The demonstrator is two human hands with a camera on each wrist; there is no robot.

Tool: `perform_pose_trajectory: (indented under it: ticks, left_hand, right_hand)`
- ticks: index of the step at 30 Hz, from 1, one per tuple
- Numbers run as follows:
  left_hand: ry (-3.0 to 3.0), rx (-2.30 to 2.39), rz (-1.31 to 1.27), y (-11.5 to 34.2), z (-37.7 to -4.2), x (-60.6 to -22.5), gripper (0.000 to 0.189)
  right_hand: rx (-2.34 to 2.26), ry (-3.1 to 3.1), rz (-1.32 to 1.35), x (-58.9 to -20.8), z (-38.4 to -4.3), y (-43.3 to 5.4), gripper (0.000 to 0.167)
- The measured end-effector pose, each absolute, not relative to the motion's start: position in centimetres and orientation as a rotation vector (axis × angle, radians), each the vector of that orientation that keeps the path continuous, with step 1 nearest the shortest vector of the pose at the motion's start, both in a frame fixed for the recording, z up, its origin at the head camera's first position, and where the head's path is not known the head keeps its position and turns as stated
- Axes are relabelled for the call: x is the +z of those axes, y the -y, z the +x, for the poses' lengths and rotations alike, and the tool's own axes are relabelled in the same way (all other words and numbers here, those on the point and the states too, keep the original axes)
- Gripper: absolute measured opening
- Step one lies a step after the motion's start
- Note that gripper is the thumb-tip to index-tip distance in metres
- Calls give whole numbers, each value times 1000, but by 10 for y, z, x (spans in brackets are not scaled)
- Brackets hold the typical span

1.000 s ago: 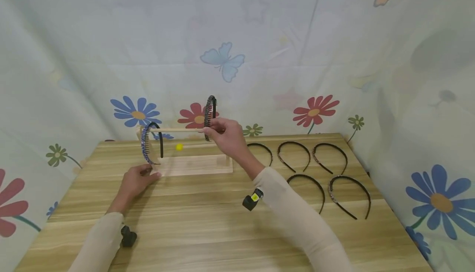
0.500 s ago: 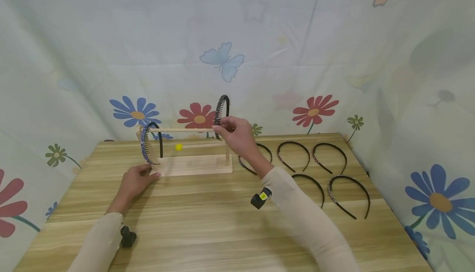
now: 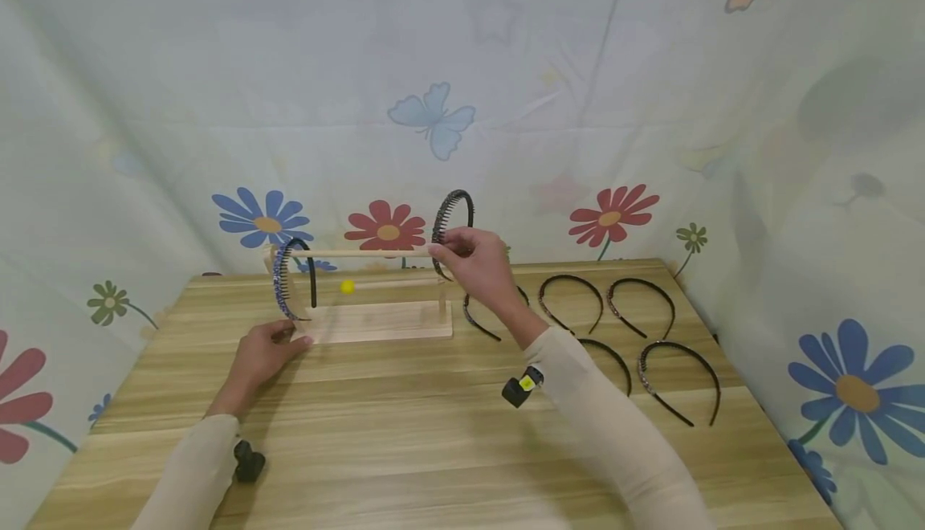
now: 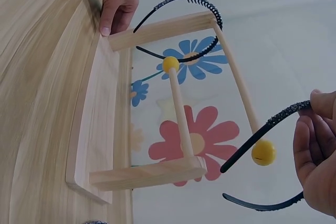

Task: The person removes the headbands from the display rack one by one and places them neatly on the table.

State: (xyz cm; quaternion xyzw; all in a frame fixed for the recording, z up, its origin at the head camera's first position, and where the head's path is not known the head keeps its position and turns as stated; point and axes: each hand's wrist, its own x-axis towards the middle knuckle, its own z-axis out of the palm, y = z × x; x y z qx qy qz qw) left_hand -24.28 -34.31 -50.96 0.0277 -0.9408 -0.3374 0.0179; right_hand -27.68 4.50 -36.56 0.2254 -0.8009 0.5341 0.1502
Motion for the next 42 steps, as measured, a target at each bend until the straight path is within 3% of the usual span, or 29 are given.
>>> perform_pose_trajectory:
  ticks: [42]
  left_hand:
    - [2934, -1054, 97, 343, -244, -509, 69]
  right_hand:
    - [1520, 2437, 529, -396, -251, -98, 25]
